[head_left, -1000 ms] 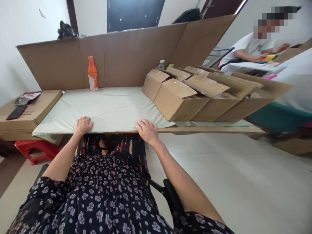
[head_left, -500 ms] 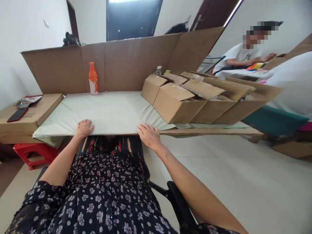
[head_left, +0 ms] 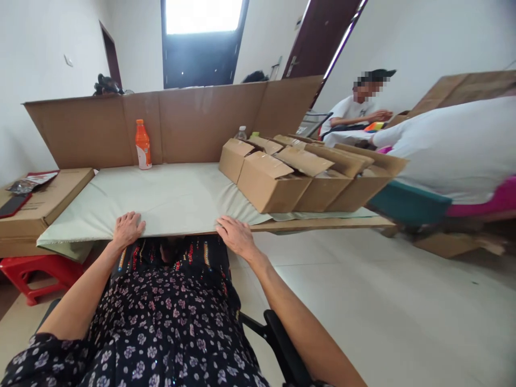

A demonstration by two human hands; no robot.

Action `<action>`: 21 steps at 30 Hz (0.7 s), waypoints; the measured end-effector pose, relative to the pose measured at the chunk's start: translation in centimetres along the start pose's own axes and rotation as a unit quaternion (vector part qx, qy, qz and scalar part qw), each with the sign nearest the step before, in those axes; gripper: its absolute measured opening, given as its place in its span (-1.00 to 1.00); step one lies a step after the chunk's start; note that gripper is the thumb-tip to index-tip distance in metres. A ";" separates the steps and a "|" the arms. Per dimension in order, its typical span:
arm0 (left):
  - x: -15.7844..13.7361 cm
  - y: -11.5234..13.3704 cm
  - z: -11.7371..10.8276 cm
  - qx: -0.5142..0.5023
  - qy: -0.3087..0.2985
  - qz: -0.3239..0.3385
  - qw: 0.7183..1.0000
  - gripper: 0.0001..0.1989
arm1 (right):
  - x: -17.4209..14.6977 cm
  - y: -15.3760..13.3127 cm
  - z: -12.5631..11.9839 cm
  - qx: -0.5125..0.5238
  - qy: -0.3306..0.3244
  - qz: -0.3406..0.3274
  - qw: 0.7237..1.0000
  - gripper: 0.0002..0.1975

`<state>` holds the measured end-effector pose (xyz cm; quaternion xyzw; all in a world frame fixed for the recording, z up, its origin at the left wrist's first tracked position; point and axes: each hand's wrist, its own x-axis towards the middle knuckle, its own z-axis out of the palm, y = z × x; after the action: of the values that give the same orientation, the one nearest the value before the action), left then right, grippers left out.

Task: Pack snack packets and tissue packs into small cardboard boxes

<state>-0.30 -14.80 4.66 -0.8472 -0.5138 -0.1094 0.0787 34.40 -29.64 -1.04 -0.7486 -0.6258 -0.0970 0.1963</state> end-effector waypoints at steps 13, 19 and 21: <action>4.0 -7.5 -3.2 0.050 -0.028 -0.078 0.995 -0.62 | 0.3 0.2 -0.4 0.013 -0.003 0.000 1.000 -0.62; 2.1 -7.7 -1.9 0.052 -0.041 -0.088 0.994 -0.60 | 0.4 0.5 -0.7 0.013 -0.011 -0.007 1.000 -0.63; 1.9 -7.7 -1.9 0.052 -0.041 -0.090 0.994 -0.60 | 0.4 0.7 -0.6 0.017 -0.013 -0.009 1.000 -0.63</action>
<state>-6.42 -10.09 7.18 -0.7961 -0.5958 -0.0542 0.0917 35.19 -29.61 -0.41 -0.7408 -0.6365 -0.0786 0.1997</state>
